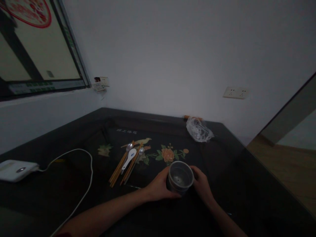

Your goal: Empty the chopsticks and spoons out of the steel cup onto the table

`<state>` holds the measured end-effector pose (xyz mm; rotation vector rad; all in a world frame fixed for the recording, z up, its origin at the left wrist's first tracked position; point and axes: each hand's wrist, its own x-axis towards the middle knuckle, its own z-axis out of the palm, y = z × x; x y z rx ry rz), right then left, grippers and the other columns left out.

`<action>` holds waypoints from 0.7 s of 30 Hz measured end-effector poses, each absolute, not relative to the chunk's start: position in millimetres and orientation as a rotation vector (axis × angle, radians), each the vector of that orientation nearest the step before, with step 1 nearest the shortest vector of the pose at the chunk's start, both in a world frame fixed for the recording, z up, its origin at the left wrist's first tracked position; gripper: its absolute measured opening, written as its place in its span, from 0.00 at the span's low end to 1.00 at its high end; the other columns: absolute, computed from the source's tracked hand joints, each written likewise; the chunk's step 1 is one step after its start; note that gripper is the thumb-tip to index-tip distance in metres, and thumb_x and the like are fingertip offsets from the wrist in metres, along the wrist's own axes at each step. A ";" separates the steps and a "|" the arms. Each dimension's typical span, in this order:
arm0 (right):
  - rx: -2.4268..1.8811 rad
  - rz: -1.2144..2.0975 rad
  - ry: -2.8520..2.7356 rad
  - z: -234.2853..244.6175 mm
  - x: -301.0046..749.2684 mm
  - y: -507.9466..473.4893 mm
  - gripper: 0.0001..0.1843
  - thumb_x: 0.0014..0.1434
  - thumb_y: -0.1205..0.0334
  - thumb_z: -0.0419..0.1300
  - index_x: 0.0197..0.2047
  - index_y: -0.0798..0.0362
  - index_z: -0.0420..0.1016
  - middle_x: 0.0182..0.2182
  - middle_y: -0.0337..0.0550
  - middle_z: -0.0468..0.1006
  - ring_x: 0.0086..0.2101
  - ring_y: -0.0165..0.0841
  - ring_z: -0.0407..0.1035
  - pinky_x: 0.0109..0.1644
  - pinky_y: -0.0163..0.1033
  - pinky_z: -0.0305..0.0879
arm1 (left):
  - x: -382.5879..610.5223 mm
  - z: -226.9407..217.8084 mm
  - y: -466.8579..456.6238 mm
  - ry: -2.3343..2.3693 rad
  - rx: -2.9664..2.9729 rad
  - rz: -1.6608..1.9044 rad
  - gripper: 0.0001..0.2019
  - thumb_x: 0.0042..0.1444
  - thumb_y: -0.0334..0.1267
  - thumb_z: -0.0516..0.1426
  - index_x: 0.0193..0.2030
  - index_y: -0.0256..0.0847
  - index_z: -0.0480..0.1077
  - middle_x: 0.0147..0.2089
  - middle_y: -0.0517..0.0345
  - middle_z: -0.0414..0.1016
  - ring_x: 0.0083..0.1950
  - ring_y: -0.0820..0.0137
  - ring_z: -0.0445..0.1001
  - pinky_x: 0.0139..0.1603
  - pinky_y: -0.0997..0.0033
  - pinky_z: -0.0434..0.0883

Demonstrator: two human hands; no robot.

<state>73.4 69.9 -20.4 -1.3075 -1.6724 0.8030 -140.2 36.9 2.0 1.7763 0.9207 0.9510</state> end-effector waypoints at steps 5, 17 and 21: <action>-1.378 0.708 -1.722 -25.2 74.6 70.8 0.16 0.55 0.52 0.53 0.38 0.53 0.75 0.36 0.48 0.79 0.37 0.39 0.72 0.41 0.43 0.67 | -185.4 30.7 63.4 1.253 1.649 1.248 0.38 0.38 0.43 0.68 0.57 0.38 0.62 0.54 0.43 0.71 0.58 0.54 0.67 0.62 0.48 0.60; -1.243 0.559 -1.970 -22.7 55.6 68.0 0.13 0.59 0.58 0.51 0.39 0.52 0.74 0.35 0.46 0.77 0.36 0.36 0.71 0.40 0.41 0.68 | -378.8 0.5 88.6 1.892 1.428 1.519 0.36 0.38 0.46 0.67 0.53 0.38 0.60 0.55 0.42 0.70 0.56 0.56 0.70 0.57 0.53 0.66; -1.038 0.552 -2.226 -6.7 9.4 57.8 0.12 0.60 0.65 0.50 0.42 0.51 0.73 0.40 0.45 0.75 0.44 0.36 0.69 0.49 0.44 0.65 | -386.9 -3.0 81.9 1.905 1.443 1.455 0.36 0.40 0.47 0.66 0.55 0.37 0.59 0.56 0.41 0.69 0.56 0.56 0.70 0.58 0.54 0.66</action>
